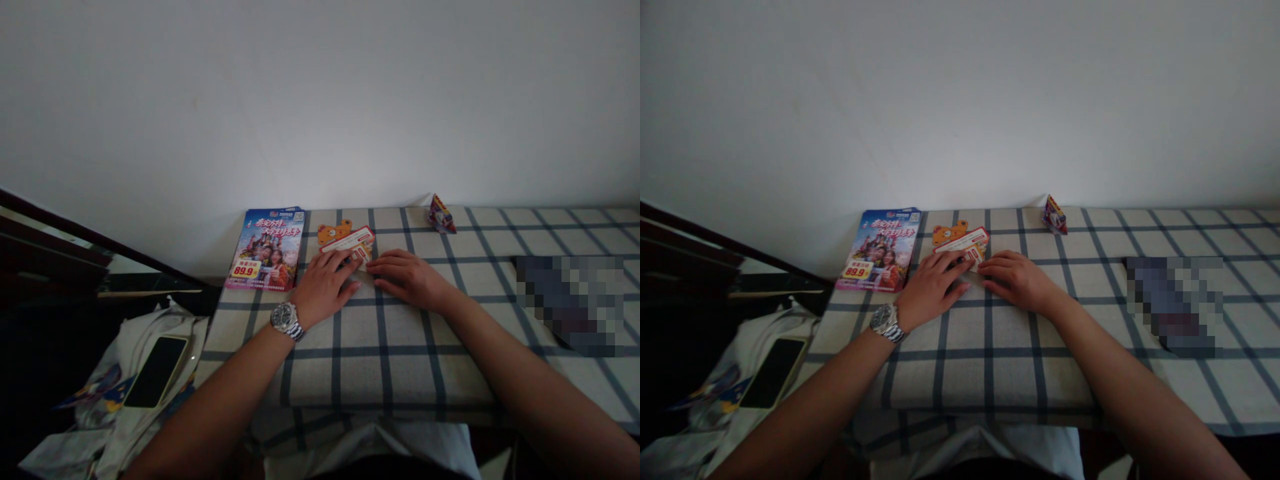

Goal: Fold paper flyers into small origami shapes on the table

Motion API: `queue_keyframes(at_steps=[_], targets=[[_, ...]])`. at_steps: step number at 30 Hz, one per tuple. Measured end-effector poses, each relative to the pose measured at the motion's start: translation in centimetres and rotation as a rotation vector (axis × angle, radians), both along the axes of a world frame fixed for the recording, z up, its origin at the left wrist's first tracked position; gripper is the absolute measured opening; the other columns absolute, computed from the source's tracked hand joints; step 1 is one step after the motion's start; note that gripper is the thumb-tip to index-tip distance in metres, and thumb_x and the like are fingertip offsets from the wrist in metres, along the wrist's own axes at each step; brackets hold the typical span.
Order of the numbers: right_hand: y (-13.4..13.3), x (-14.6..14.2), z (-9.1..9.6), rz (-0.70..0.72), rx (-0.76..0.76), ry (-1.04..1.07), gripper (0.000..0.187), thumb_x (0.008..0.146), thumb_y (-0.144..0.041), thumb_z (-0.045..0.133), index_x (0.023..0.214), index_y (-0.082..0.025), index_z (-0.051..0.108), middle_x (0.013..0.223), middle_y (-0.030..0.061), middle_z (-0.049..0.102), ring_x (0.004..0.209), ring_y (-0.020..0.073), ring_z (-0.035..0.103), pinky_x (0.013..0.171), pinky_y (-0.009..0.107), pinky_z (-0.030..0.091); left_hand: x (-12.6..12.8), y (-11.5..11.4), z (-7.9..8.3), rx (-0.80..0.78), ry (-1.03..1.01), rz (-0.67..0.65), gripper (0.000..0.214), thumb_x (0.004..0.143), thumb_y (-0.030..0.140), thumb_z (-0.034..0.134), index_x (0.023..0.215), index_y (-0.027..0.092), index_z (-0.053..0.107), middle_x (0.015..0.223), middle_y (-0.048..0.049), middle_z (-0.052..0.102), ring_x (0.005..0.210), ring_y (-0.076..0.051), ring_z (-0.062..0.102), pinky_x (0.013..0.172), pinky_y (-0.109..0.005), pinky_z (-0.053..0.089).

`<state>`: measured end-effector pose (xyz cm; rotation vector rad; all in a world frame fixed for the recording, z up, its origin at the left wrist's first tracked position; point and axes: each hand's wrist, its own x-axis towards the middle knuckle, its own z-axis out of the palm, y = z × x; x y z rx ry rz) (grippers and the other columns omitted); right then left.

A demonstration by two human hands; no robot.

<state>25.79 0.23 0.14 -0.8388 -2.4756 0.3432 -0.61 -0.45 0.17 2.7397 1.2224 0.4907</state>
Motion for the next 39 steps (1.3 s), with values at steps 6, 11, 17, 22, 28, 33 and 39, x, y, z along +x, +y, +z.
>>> queue_keyframes(at_steps=[6, 11, 17, 22, 28, 33, 39], targets=[[0.1, 0.1, 0.0, -0.006, -0.007, 0.013, 0.028, 0.102, -0.028, 0.060, 0.128, -0.024, 0.070, 0.125, 0.0095, 0.074, 0.119, 0.0279, 0.066, 0.104, 0.048, 0.056, 0.0, 0.0, 0.1, -0.014, -0.035, -0.028, 0.044, 0.103, 0.039, 0.059, 0.144, 0.025, 0.057, 0.147, -0.0079, 0.057, 0.133, -0.030, 0.052, 0.118, -0.053, 0.042], [0.5, 0.5, -0.2, -0.121, 0.056, 0.040, 0.025, 0.102, -0.025, 0.059, 0.124, -0.022, 0.071, 0.130, 0.0125, 0.071, 0.125, 0.0292, 0.063, 0.108, 0.051, 0.053, 0.1, 0.1, 0.2, -0.034, -0.074, -0.109, 0.039, 0.103, 0.037, 0.059, 0.140, 0.026, 0.060, 0.146, -0.0072, 0.058, 0.134, -0.028, 0.051, 0.121, -0.053, 0.039], [0.8, 0.7, -0.7, -0.200, 0.088, 0.033, 0.019, 0.101, -0.029, 0.063, 0.116, -0.024, 0.073, 0.121, 0.0116, 0.072, 0.116, 0.0293, 0.066, 0.101, 0.050, 0.057, 0.3, 0.1, 0.0, -0.066, -0.077, -0.186, 0.038, 0.104, 0.036, 0.059, 0.140, 0.026, 0.060, 0.145, -0.0065, 0.058, 0.134, -0.027, 0.052, 0.120, -0.051, 0.041], [0.7, 0.4, -0.9, -0.248, 0.083, 0.012, 0.015, 0.099, -0.029, 0.066, 0.110, -0.024, 0.074, 0.117, 0.0117, 0.071, 0.111, 0.0290, 0.066, 0.098, 0.049, 0.057, 0.3, 0.0, 0.0, -0.066, -0.080, -0.192, 0.038, 0.103, 0.036, 0.059, 0.141, 0.026, 0.060, 0.144, -0.0066, 0.059, 0.133, -0.027, 0.052, 0.120, -0.052, 0.041], [0.9, 0.0, -1.1, -0.285, 0.084, -0.004, 0.012, 0.098, -0.031, 0.067, 0.104, -0.023, 0.073, 0.115, 0.0115, 0.070, 0.108, 0.0289, 0.065, 0.095, 0.048, 0.056, 0.3, 0.0, 0.1, -0.051, -0.081, -0.201, 0.039, 0.104, 0.035, 0.059, 0.142, 0.030, 0.060, 0.143, -0.0073, 0.058, 0.134, -0.027, 0.051, 0.120, -0.054, 0.041], [0.9, -0.1, -1.1, -0.303, 0.064, -0.004, 0.011, 0.098, -0.032, 0.068, 0.103, -0.023, 0.072, 0.116, 0.0108, 0.069, 0.108, 0.0294, 0.064, 0.096, 0.048, 0.056, 0.3, 0.0, 0.2, -0.062, -0.081, -0.204, 0.038, 0.103, 0.034, 0.060, 0.141, 0.032, 0.062, 0.142, -0.0065, 0.058, 0.134, -0.026, 0.052, 0.120, -0.053, 0.041], [0.9, -0.3, -1.2, -0.321, 0.047, 0.016, 0.010, 0.096, -0.030, 0.068, 0.102, -0.025, 0.073, 0.114, 0.0103, 0.069, 0.107, 0.0302, 0.064, 0.094, 0.049, 0.055, 0.4, 0.0, 0.5, -0.079, -0.088, -0.191, 0.036, 0.103, 0.031, 0.060, 0.139, 0.032, 0.063, 0.144, -0.0055, 0.058, 0.133, -0.025, 0.054, 0.119, -0.052, 0.043]])
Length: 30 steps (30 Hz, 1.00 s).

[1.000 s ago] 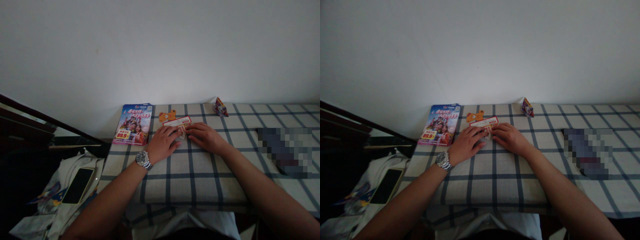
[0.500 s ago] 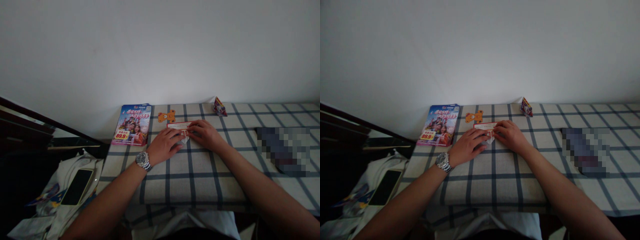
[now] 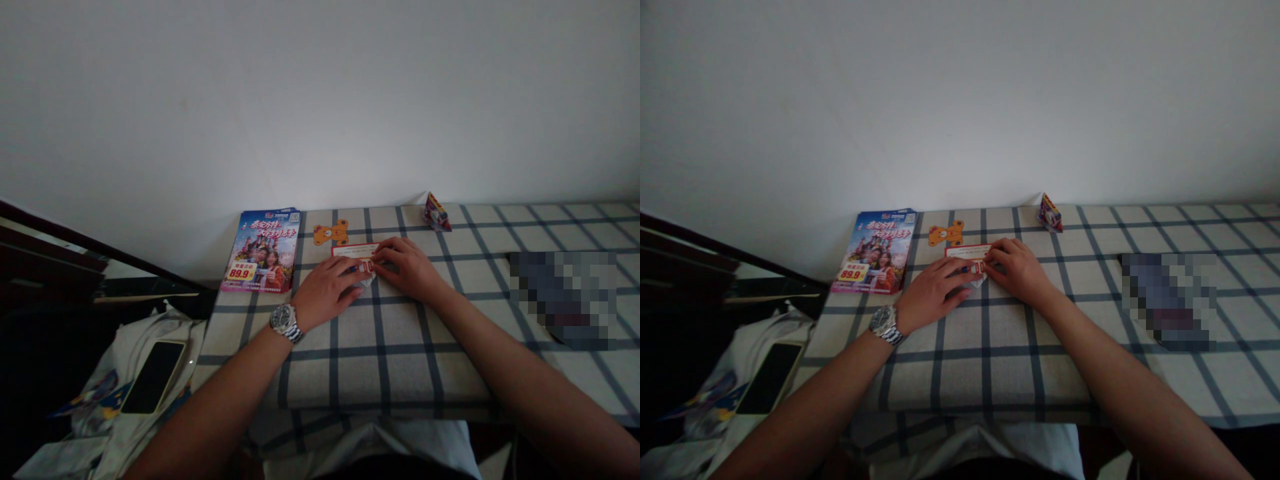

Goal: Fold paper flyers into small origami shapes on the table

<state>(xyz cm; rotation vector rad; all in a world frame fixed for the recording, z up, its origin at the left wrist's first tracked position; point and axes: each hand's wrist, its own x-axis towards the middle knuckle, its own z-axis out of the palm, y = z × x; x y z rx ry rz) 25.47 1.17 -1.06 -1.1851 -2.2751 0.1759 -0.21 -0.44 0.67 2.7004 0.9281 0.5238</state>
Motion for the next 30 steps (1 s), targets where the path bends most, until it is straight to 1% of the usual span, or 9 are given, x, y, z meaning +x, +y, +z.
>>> queue_keyframes(at_steps=[6, 9, 13, 16, 21, 24, 26, 28, 30], targets=[[0.3, -0.2, -0.2, -0.024, 0.008, 0.021, 0.010, 0.096, -0.033, 0.070, 0.098, -0.023, 0.073, 0.108, 0.0094, 0.069, 0.101, 0.0283, 0.064, 0.091, 0.046, 0.055, 0.0, 0.1, 0.1, -0.004, -0.022, -0.010, 0.035, 0.103, 0.031, 0.059, 0.137, 0.032, 0.064, 0.142, -0.0053, 0.060, 0.133, -0.025, 0.054, 0.118, -0.051, 0.045], [0.4, -0.3, -0.2, -0.033, 0.010, 0.025, 0.011, 0.095, -0.033, 0.071, 0.099, -0.023, 0.073, 0.107, 0.0091, 0.070, 0.100, 0.0282, 0.064, 0.090, 0.046, 0.054, -0.1, 0.3, 0.0, -0.002, -0.050, -0.017, 0.034, 0.104, 0.033, 0.058, 0.138, 0.029, 0.063, 0.141, -0.0059, 0.060, 0.131, -0.025, 0.055, 0.117, -0.049, 0.047], [0.4, -0.4, -0.1, -0.034, 0.009, 0.018, 0.011, 0.095, -0.033, 0.072, 0.099, -0.023, 0.073, 0.107, 0.0093, 0.070, 0.099, 0.0282, 0.064, 0.088, 0.045, 0.054, -0.2, 0.7, -0.3, -0.011, -0.121, 0.057, 0.028, 0.107, 0.031, 0.052, 0.131, 0.025, 0.065, 0.133, -0.0057, 0.064, 0.124, -0.022, 0.060, 0.108, -0.043, 0.054], [0.3, -0.6, 0.0, -0.030, 0.004, 0.021, 0.011, 0.095, -0.034, 0.072, 0.099, -0.024, 0.074, 0.106, 0.0091, 0.070, 0.097, 0.0279, 0.065, 0.087, 0.045, 0.054, -0.1, 1.2, -0.6, -0.019, -0.162, 0.103, 0.026, 0.108, 0.028, 0.049, 0.127, 0.024, 0.065, 0.129, -0.0060, 0.064, 0.120, -0.020, 0.063, 0.105, -0.041, 0.056], [0.0, -1.0, 0.4, -0.023, -0.014, 0.011, 0.010, 0.093, -0.032, 0.074, 0.099, -0.024, 0.073, 0.108, 0.0086, 0.071, 0.097, 0.0279, 0.065, 0.086, 0.044, 0.054, 0.0, 1.8, -1.2, -0.023, -0.171, 0.200, 0.023, 0.105, 0.021, 0.055, 0.126, 0.023, 0.065, 0.128, -0.0053, 0.063, 0.116, -0.019, 0.065, 0.100, -0.038, 0.058], [-0.2, -1.2, 0.6, -0.018, -0.025, 0.004, 0.008, 0.093, -0.031, 0.075, 0.098, -0.024, 0.073, 0.108, 0.0087, 0.071, 0.097, 0.0281, 0.065, 0.085, 0.044, 0.054, 0.0, 1.9, -1.4, -0.028, -0.176, 0.206, 0.026, 0.103, 0.018, 0.058, 0.127, 0.024, 0.064, 0.128, -0.0055, 0.062, 0.115, -0.020, 0.065, 0.100, -0.039, 0.059], [-0.3, -1.3, 0.7, -0.010, -0.034, 0.004, 0.009, 0.093, -0.031, 0.074, 0.098, -0.024, 0.073, 0.108, 0.0090, 0.070, 0.096, 0.0280, 0.065, 0.085, 0.045, 0.054, 0.0, 1.9, -1.4, -0.002, -0.175, 0.206, 0.029, 0.101, 0.018, 0.061, 0.129, 0.025, 0.064, 0.128, -0.0064, 0.062, 0.118, -0.022, 0.063, 0.103, -0.043, 0.057], [-0.3, -1.3, 0.6, -0.009, -0.038, 0.007, 0.010, 0.094, -0.032, 0.073, 0.099, -0.024, 0.074, 0.108, 0.0091, 0.070, 0.097, 0.0282, 0.064, 0.086, 0.045, 0.055, 0.0, 2.0, -1.3, 0.045, -0.154, 0.229, 0.033, 0.099, 0.020, 0.065, 0.131, 0.025, 0.064, 0.130, -0.0073, 0.061, 0.122, -0.025, 0.061, 0.107, -0.047, 0.054], [-0.3, -1.2, 0.4, -0.023, -0.031, 0.010, 0.015, 0.093, -0.034, 0.074, 0.104, -0.024, 0.074, 0.110, 0.0094, 0.069, 0.100, 0.0293, 0.063, 0.088, 0.046, 0.055, -0.2, 2.0, -1.2, 0.085, -0.123, 0.277, 0.038, 0.097, 0.025, 0.068, 0.135, 0.024, 0.062, 0.133, -0.0083, 0.061, 0.125, -0.028, 0.058, 0.110, -0.050, 0.050]])
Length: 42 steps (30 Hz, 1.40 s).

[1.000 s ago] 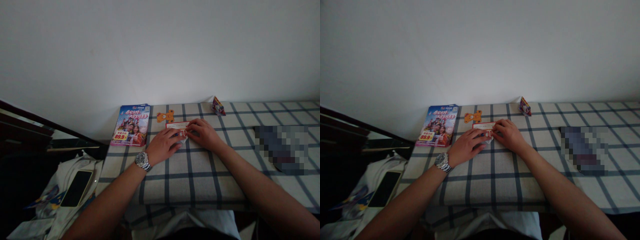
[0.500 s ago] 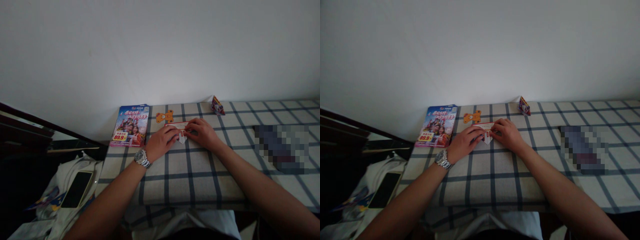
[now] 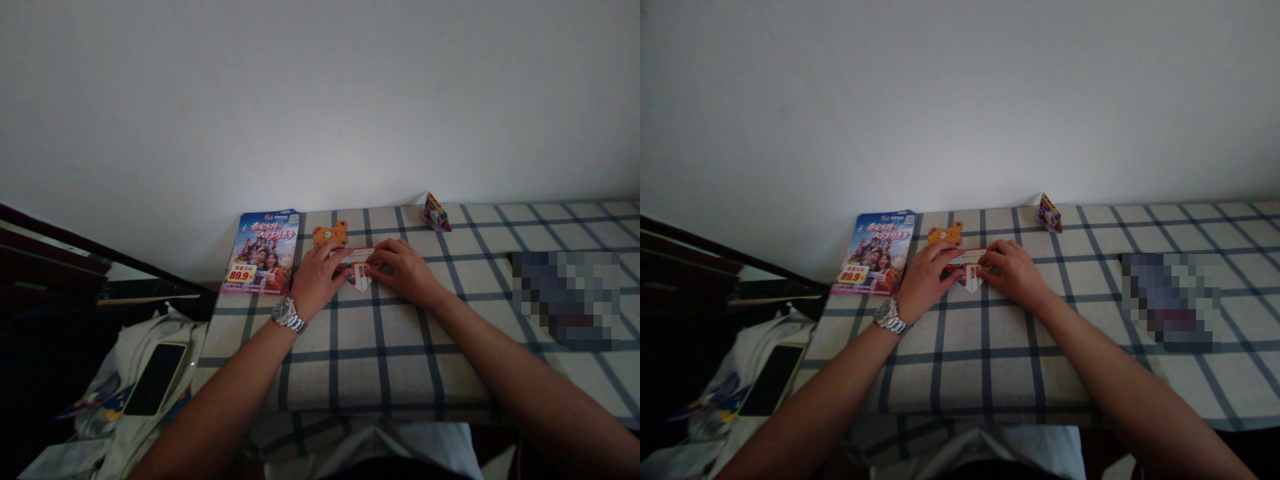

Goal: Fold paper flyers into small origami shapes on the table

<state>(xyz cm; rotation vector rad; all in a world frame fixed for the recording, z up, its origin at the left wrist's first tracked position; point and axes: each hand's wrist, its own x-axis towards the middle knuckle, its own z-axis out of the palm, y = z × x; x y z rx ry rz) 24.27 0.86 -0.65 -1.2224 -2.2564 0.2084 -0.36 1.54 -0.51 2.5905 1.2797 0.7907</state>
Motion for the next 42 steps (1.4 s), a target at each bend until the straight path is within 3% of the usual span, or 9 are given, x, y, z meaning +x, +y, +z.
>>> queue_keyframes(at_steps=[6, 10, 42], targets=[[0.06, 0.38, -0.43, -0.077, 0.041, -0.014, 0.048, 0.090, -0.045, 0.076, 0.133, -0.025, 0.069, 0.121, 0.0135, 0.064, 0.109, 0.0345, 0.059, 0.097, 0.055, 0.055, -0.29, 0.07, -0.16, 0.005, 0.083, 0.100, 0.050, 0.095, 0.038, 0.071, 0.141, 0.021, 0.059, 0.135, -0.0114, 0.060, 0.125, -0.032, 0.056, 0.110, -0.053, 0.048], [0.23, 0.67, -0.81, -0.110, 0.043, -0.019, 0.057, 0.088, -0.049, 0.078, 0.137, -0.024, 0.067, 0.123, 0.0146, 0.063, 0.109, 0.0358, 0.058, 0.098, 0.058, 0.055, -0.32, 0.08, -0.20, 0.001, 0.082, 0.123, 0.052, 0.096, 0.041, 0.069, 0.143, 0.022, 0.058, 0.137, -0.0118, 0.058, 0.126, -0.032, 0.055, 0.110, -0.053, 0.048], [0.28, 0.68, -0.67, -0.122, -0.015, -0.031, 0.055, 0.089, -0.052, 0.076, 0.135, -0.024, 0.066, 0.127, 0.0136, 0.060, 0.113, 0.0347, 0.057, 0.102, 0.052, 0.051, -0.31, 0.08, -0.28, 0.013, 0.041, 0.125, 0.051, 0.091, 0.038, 0.077, 0.138, 0.025, 0.061, 0.130, -0.0102, 0.056, 0.118, -0.031, 0.055, 0.107, -0.052, 0.051]])
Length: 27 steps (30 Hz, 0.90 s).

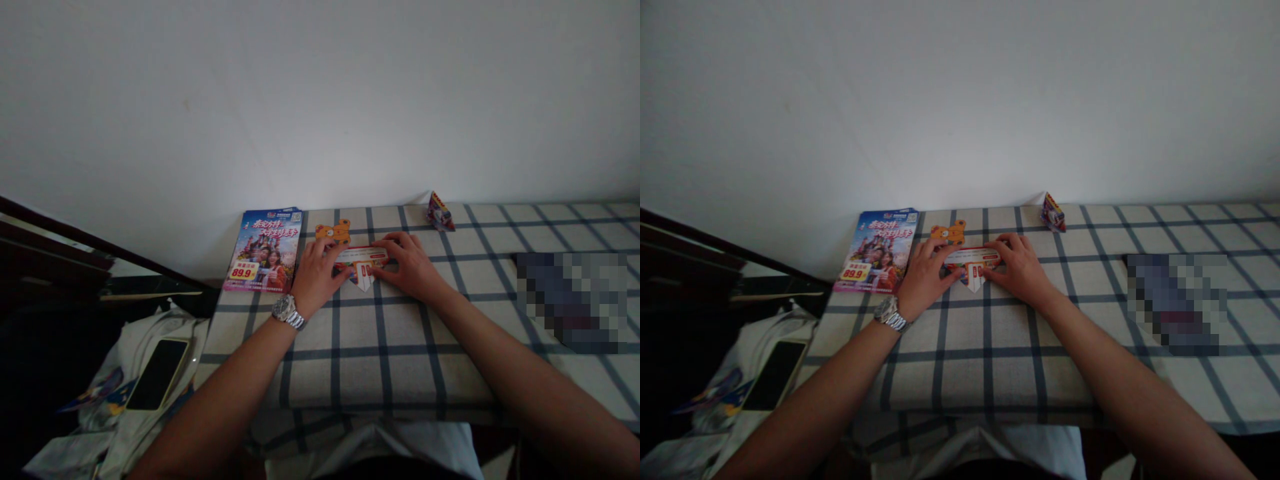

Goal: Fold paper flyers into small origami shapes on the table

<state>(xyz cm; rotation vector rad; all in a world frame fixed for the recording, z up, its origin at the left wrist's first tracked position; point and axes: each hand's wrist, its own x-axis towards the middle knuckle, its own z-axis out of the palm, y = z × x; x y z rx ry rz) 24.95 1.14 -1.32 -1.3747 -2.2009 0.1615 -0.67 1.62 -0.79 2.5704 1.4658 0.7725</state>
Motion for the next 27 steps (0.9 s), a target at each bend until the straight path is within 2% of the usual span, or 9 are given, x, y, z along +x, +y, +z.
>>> queue_keyframes(at_steps=[9, 14, 16, 20, 27], targets=[[-0.15, -0.28, 0.42, 0.020, 0.006, 0.017, 0.043, 0.089, -0.047, 0.077, 0.122, -0.023, 0.065, 0.123, 0.0129, 0.062, 0.112, 0.0336, 0.059, 0.100, 0.050, 0.051, -0.04, 0.03, 0.02, 0.001, -0.004, -0.019, 0.052, 0.092, 0.038, 0.075, 0.140, 0.026, 0.059, 0.135, -0.0108, 0.057, 0.123, -0.032, 0.054, 0.110, -0.054, 0.047], [-0.19, -0.40, 0.65, 0.061, 0.035, 0.024, 0.034, 0.090, -0.043, 0.077, 0.114, -0.023, 0.065, 0.123, 0.0118, 0.066, 0.115, 0.0339, 0.059, 0.101, 0.051, 0.050, 0.02, -0.01, 0.24, -0.009, -0.031, -0.042, 0.040, 0.093, 0.034, 0.075, 0.130, 0.025, 0.064, 0.131, -0.0090, 0.059, 0.123, -0.031, 0.055, 0.109, -0.052, 0.048], [-0.18, -0.39, 0.65, 0.070, 0.043, 0.027, 0.035, 0.089, -0.042, 0.078, 0.116, -0.023, 0.065, 0.123, 0.0114, 0.067, 0.115, 0.0339, 0.059, 0.102, 0.051, 0.050, 0.08, -0.03, 0.38, -0.020, -0.040, -0.067, 0.035, 0.093, 0.032, 0.075, 0.126, 0.025, 0.065, 0.129, -0.0077, 0.060, 0.122, -0.030, 0.056, 0.107, -0.051, 0.048], [-0.13, -0.31, 0.55, 0.108, 0.058, 0.008, 0.044, 0.091, -0.038, 0.077, 0.130, -0.024, 0.064, 0.125, 0.0110, 0.068, 0.116, 0.0335, 0.059, 0.101, 0.052, 0.051, 0.21, -0.08, 0.59, -0.047, -0.064, -0.123, 0.028, 0.093, 0.027, 0.076, 0.118, 0.024, 0.065, 0.122, -0.0057, 0.064, 0.118, -0.027, 0.058, 0.105, -0.048, 0.049], [0.14, -0.31, 0.42, 0.242, 0.060, 0.059, 0.027, 0.096, -0.034, 0.072, 0.121, -0.025, 0.072, 0.122, 0.0100, 0.071, 0.116, 0.0295, 0.063, 0.101, 0.048, 0.055, 0.33, -0.10, 0.75, -0.082, -0.078, -0.154, 0.018, 0.093, 0.021, 0.075, 0.107, 0.023, 0.063, 0.116, -0.0046, 0.065, 0.113, -0.026, 0.060, 0.100, -0.045, 0.051]])
